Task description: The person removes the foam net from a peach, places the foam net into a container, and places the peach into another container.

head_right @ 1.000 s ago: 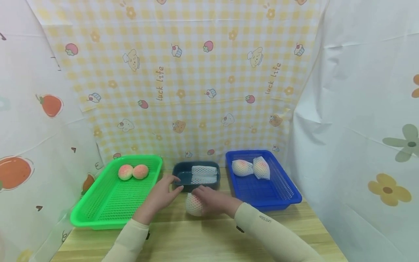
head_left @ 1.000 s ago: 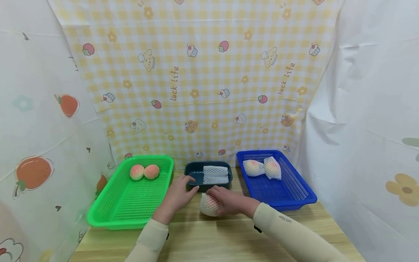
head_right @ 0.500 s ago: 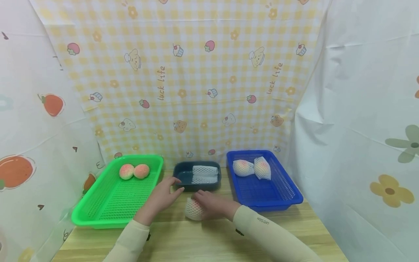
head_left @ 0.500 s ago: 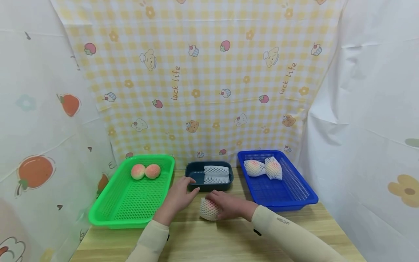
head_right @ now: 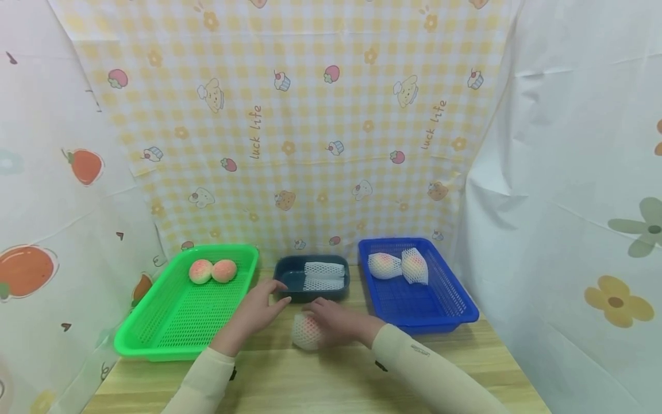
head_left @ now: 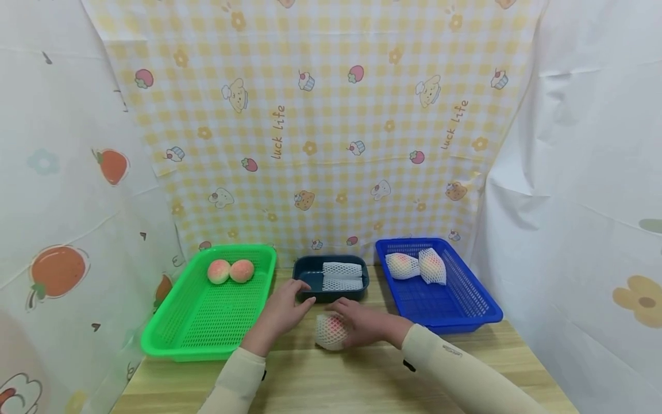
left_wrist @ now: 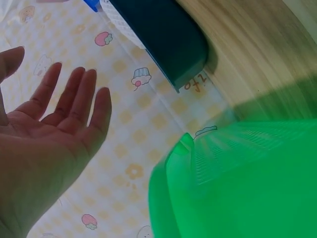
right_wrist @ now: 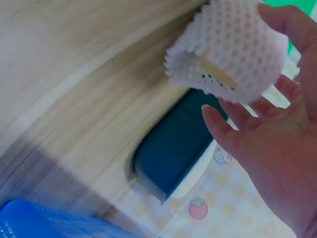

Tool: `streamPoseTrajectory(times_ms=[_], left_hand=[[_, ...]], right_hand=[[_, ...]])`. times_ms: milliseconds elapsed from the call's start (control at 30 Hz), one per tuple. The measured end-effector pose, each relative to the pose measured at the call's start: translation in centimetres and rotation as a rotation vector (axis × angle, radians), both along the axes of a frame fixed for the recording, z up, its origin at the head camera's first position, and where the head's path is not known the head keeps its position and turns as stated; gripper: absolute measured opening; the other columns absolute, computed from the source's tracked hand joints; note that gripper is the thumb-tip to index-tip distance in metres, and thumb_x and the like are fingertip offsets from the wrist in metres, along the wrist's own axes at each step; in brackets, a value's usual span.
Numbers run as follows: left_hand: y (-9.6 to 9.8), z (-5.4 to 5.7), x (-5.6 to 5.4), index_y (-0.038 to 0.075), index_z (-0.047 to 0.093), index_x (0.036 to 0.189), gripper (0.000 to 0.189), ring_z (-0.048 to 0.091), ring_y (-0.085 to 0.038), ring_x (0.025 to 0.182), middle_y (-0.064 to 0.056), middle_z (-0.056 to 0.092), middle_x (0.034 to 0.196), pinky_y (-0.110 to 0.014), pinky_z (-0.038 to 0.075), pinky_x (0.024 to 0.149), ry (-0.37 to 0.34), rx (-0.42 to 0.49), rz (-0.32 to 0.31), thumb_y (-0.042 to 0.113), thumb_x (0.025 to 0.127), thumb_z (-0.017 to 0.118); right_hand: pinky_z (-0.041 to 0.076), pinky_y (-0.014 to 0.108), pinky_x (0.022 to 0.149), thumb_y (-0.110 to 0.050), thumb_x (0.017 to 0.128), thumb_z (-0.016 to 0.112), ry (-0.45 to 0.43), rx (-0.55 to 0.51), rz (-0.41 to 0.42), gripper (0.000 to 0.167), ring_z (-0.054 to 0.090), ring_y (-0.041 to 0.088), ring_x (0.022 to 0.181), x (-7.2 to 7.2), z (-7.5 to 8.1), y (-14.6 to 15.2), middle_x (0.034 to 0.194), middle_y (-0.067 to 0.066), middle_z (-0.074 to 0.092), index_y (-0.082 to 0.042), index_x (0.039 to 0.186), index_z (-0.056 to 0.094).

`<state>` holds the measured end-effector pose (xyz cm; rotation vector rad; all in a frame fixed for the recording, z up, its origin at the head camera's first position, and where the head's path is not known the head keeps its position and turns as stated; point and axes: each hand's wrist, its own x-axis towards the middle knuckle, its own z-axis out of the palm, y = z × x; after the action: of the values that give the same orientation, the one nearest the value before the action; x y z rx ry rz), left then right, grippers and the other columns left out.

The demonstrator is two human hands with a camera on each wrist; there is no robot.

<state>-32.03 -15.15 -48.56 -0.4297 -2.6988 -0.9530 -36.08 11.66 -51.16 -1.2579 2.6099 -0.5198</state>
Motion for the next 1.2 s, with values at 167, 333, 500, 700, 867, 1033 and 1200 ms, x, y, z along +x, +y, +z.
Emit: streamPoseTrajectory(times_ms=[167, 333, 500, 700, 867, 1033, 1200], left_hand=[[-0.1, -0.2, -0.2, 0.009, 0.075, 0.125, 0.026, 0.069, -0.034, 0.118, -0.01, 0.072, 0.123, -0.054, 0.058, 0.101, 0.012, 0.02, -0.058, 0.027, 0.106, 0.077], [-0.3, -0.5, -0.1, 0.008, 0.075, 0.128, 0.028, 0.07, -0.031, 0.117, -0.008, 0.073, 0.123, -0.052, 0.059, 0.099, 0.005, 0.035, -0.091, 0.027, 0.107, 0.076], [-0.4, -0.6, 0.0, 0.009, 0.075, 0.126, 0.023, 0.069, -0.029, 0.116, -0.011, 0.073, 0.124, -0.053, 0.058, 0.1, -0.008, 0.07, -0.116, 0.022, 0.108, 0.076], [-0.5, -0.7, -0.1, 0.012, 0.075, 0.124, 0.018, 0.069, -0.03, 0.115, -0.013, 0.073, 0.125, -0.053, 0.058, 0.102, -0.01, 0.097, -0.134, 0.021, 0.108, 0.075], [-0.5, -0.8, 0.0, 0.01, 0.075, 0.124, 0.019, 0.069, -0.028, 0.114, -0.012, 0.073, 0.123, -0.053, 0.058, 0.101, -0.025, 0.112, -0.147, 0.02, 0.108, 0.075], [-0.4, -1.1, -0.1, 0.013, 0.075, 0.122, 0.017, 0.069, -0.026, 0.115, -0.007, 0.073, 0.121, -0.052, 0.058, 0.102, -0.039, 0.112, -0.132, 0.021, 0.107, 0.076], [-0.4, -1.2, 0.0, 0.014, 0.075, 0.123, 0.017, 0.068, -0.026, 0.117, -0.007, 0.073, 0.123, -0.052, 0.058, 0.103, -0.057, 0.111, -0.129, 0.024, 0.108, 0.075]], right_hand=[[0.049, 0.049, 0.119, -0.038, 0.1, 0.085, -0.009, -0.138, -0.047, 0.081, 0.052, 0.025, 0.149, 0.4, 1.4, 1.1, 0.163, 0.006, 0.051, -0.017, 0.167, 0.045], [0.045, 0.056, 0.121, -0.042, 0.102, 0.083, -0.058, -0.279, -0.106, 0.082, 0.049, 0.028, 0.153, 0.8, 2.3, 2.5, 0.168, 0.005, 0.048, -0.018, 0.168, 0.042], [0.047, 0.062, 0.117, -0.044, 0.101, 0.083, -0.099, -0.365, -0.172, 0.083, 0.05, 0.033, 0.152, 1.4, 2.8, 3.5, 0.168, 0.002, 0.048, -0.023, 0.169, 0.041], [0.047, 0.061, 0.117, -0.042, 0.101, 0.084, -0.132, -0.419, -0.199, 0.079, 0.051, 0.037, 0.149, 1.6, 2.6, 4.0, 0.166, 0.004, 0.049, -0.033, 0.167, 0.041], [0.044, 0.066, 0.118, -0.042, 0.101, 0.083, -0.168, -0.437, -0.196, 0.079, 0.05, 0.035, 0.149, 1.1, 1.4, 4.0, 0.164, 0.003, 0.05, -0.027, 0.167, 0.042], [0.044, 0.065, 0.119, -0.043, 0.1, 0.084, -0.24, -0.427, -0.209, 0.082, 0.049, 0.038, 0.15, 0.7, -0.5, 3.4, 0.163, 0.01, 0.051, -0.015, 0.166, 0.043], [0.046, 0.065, 0.116, -0.037, 0.098, 0.088, -0.334, -0.439, -0.23, 0.087, 0.05, 0.044, 0.147, 0.4, -2.2, 2.6, 0.162, 0.024, 0.049, -0.007, 0.166, 0.041]])
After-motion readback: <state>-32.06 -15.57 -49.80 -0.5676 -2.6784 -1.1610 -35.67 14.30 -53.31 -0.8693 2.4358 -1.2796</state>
